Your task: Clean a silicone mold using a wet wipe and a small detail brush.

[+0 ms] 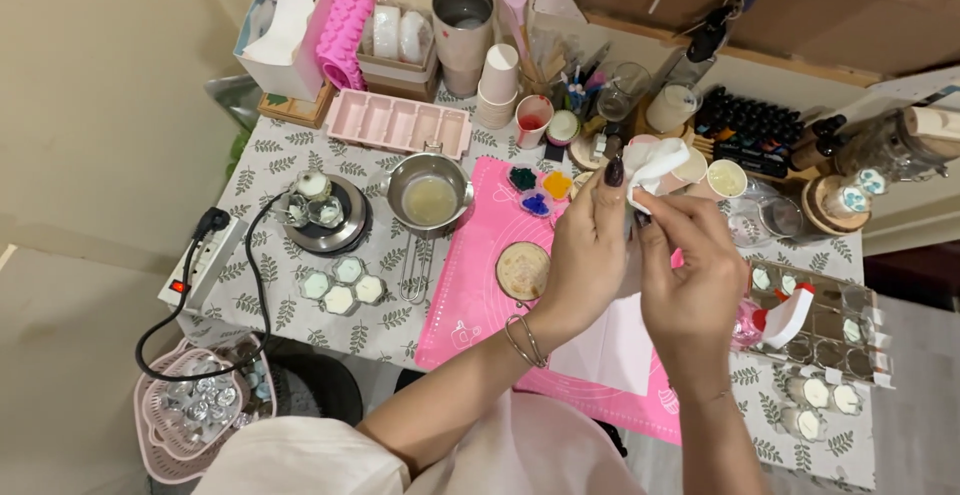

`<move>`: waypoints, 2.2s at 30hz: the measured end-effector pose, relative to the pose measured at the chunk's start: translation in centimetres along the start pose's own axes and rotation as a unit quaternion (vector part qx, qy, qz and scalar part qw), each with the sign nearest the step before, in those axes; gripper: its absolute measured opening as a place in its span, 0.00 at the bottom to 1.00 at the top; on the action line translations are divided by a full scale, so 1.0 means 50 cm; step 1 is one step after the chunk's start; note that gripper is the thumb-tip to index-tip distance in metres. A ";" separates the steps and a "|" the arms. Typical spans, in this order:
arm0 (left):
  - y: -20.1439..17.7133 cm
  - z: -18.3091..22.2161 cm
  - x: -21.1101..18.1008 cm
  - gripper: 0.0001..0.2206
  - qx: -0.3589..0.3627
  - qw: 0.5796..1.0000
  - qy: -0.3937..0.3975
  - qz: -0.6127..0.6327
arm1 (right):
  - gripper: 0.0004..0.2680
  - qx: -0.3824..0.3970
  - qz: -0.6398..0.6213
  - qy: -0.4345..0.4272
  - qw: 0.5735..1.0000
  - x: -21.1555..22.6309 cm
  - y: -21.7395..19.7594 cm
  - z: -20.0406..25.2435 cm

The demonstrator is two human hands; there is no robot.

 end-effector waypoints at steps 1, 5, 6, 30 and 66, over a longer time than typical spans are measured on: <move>-0.003 -0.002 0.007 0.23 -0.001 1.000 -0.001 0.000 | 0.11 0.001 0.000 0.000 1.000 0.001 -0.003 -0.002; -0.013 -0.002 0.008 0.23 -0.003 0.997 0.080 -0.008 | 0.09 0.010 -0.045 -0.033 0.998 0.023 -0.005 -0.010; -0.011 0.000 0.008 0.23 0.004 0.995 0.098 -0.004 | 0.09 0.007 -0.031 -0.031 0.999 0.026 -0.007 -0.011; -0.005 0.023 0.098 0.20 0.022 0.948 -0.225 0.224 | 0.10 0.115 -0.592 0.325 0.728 -0.218 0.097 0.065; 0.037 0.044 0.112 0.20 0.093 0.923 -0.225 0.299 | 0.12 0.074 -0.581 0.416 0.696 -0.243 0.054 0.122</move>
Point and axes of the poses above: each hand's wrist, its own z-axis away from the middle knuckle, its own y-axis out of the palm, x = y × z, the point moved 8 cm from there along -z, towards the middle knuckle, and after that the axes turned 13 degrees about z, right-handed, at the moved point
